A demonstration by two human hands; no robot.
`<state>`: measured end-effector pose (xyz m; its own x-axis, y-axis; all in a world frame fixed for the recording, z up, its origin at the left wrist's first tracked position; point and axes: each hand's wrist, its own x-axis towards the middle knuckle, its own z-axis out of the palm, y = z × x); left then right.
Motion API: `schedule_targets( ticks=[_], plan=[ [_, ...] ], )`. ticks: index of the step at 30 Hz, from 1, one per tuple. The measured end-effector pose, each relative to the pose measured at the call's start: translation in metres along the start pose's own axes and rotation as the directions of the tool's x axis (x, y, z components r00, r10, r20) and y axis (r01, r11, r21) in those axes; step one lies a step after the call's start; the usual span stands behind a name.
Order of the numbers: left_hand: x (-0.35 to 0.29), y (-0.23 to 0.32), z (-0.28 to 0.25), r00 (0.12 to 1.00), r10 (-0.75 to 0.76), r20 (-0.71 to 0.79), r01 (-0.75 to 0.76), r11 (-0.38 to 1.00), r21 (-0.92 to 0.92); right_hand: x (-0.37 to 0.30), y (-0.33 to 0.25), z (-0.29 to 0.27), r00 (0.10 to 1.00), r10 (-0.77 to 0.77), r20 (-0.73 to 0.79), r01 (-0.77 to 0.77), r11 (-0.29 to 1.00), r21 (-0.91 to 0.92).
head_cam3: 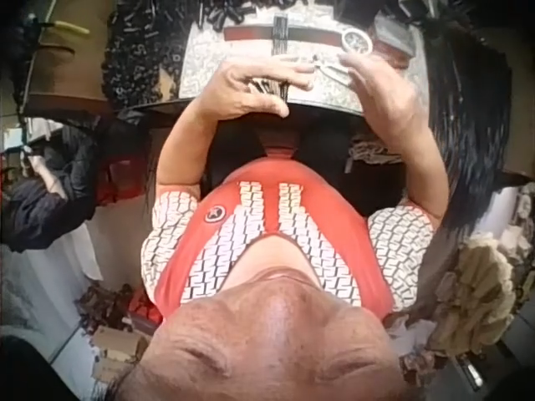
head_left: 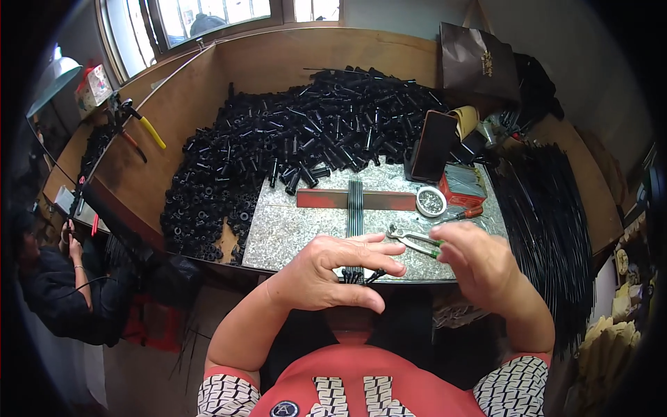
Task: Bundling thin metal rods and assembling them into specific mechanical components at a factory workstation.
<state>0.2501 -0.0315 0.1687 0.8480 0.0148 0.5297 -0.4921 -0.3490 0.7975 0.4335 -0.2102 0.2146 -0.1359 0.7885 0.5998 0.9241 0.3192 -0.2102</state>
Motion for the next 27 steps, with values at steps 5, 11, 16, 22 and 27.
schedule_targets(
  ticks=[5,11,16,22,27],
  plan=[
    [0.000,0.006,0.010,0.987,0.040,-0.156,-0.018,0.990,0.137,-0.002,-0.021,-0.001,0.992,-0.097,0.077,0.100,0.994,-0.037],
    [-0.002,0.005,0.013,0.962,0.162,-0.222,-0.072,0.928,0.365,-0.001,-0.022,0.002,0.987,-0.112,0.117,0.131,0.977,-0.168],
    [-0.001,0.007,0.013,0.961,0.183,-0.209,-0.089,0.916,0.391,0.003,-0.023,0.003,0.990,-0.109,0.093,0.122,0.982,-0.147],
    [-0.001,0.007,0.013,0.960,0.190,-0.205,-0.090,0.905,0.416,0.006,-0.024,0.003,0.986,-0.136,0.095,0.150,0.976,-0.157],
    [0.001,0.006,0.015,0.957,0.217,-0.193,-0.118,0.897,0.425,0.006,-0.026,-0.002,0.983,-0.141,0.114,0.159,0.974,-0.164]
  ],
)
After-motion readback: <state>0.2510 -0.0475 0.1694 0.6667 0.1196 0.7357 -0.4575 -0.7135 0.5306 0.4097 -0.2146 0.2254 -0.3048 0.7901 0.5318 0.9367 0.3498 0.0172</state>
